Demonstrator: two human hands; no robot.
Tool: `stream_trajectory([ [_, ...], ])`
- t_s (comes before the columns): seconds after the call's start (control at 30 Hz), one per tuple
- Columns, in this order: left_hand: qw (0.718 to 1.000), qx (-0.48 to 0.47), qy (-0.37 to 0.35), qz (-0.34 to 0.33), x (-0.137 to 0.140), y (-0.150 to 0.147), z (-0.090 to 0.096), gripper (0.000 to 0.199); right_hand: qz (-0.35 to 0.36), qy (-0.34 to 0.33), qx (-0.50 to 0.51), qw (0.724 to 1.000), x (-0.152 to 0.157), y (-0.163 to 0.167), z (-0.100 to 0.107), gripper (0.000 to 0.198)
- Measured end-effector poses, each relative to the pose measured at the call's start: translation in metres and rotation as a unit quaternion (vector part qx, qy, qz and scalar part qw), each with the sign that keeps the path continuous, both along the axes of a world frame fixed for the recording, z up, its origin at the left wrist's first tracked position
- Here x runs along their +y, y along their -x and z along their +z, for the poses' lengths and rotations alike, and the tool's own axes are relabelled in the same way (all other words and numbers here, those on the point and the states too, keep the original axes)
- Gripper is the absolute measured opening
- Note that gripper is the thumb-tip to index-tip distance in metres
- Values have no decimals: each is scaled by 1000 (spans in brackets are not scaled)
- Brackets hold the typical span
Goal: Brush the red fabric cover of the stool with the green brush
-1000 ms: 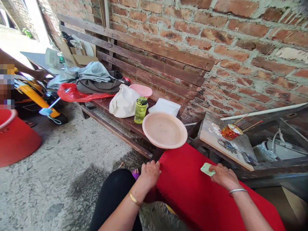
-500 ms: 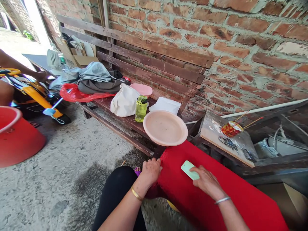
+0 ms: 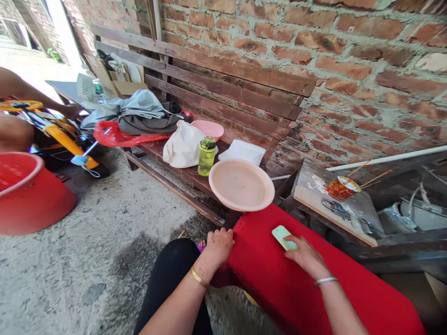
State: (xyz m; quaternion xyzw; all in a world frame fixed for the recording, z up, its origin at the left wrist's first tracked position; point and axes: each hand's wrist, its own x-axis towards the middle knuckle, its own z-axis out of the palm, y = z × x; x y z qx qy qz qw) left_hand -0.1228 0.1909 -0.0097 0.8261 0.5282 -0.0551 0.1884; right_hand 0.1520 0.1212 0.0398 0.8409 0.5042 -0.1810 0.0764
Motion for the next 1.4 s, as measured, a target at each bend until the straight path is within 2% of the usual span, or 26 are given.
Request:
stream_trajectory([
  [0.1, 1000, -1, -8, 19, 2, 7, 3, 33, -11, 14, -57, 998, -32, -20, 10, 42],
  [0.17, 1000, 1, -9, 29, 4, 12, 5, 36, 13, -6, -53, 999, -41, -12, 14, 40],
  [0.23, 999, 7, -4, 37, 7, 16, 7, 38, 53, -39, 4, 998, -36, 17, 12, 40],
  [0.33, 999, 10, 6, 36, 9, 17, 11, 39, 114, -82, 75, 987, -17, 78, 1, 42],
  [0.43, 999, 8, 16, 32, 9, 16, 14, 41, 160, -72, 75, 982, -7, 115, -7, 47],
  [0.5, 999, 5, 22, 36, 9, 16, 14, 41, 169, -31, 58, 983, -13, 113, -6, 51],
  [0.57, 999, 1, 25, 40, 10, 17, 13, 40, 158, 6, 23, 987, -25, 97, 1, 52],
  [0.63, 999, -3, 27, 43, 11, 20, 12, 39, 142, 22, -18, 990, -35, 81, 11, 49],
  [0.7, 999, -3, 26, 42, 12, 21, 12, 39, 142, 16, -33, 989, -37, 79, 18, 46],
  [0.77, 999, 0, 24, 36, 12, 21, 12, 39, 154, -8, -16, 988, -32, 95, 20, 44],
  [0.87, 999, 8, 29, 21, 12, 19, 17, 39, 178, -46, 30, 983, -26, 132, 11, 43],
  [0.97, 999, 20, 40, 12, 13, 16, 23, 38, 199, -34, 58, 978, -42, 143, -1, 44],
  [1.03, 999, 27, 43, 6, 13, 15, 26, 38, 183, 0, 63, 981, -71, 124, -5, 51],
  [1.13, 998, 39, 45, -1, 15, 15, 24, 38, 112, 59, 34, 991, -124, 76, -1, 62],
  [1.23, 998, 48, 45, -5, 16, 16, 18, 38, 57, 54, -11, 997, -148, 46, 14, 58],
  [1.3, 998, 47, 41, -11, 17, 15, 14, 38, 49, 12, 3, 999, -137, 53, 23, 52],
  [1.4, 999, 41, 30, -15, 18, 11, 10, 37, 62, -65, 65, 994, -88, 92, 24, 46],
])
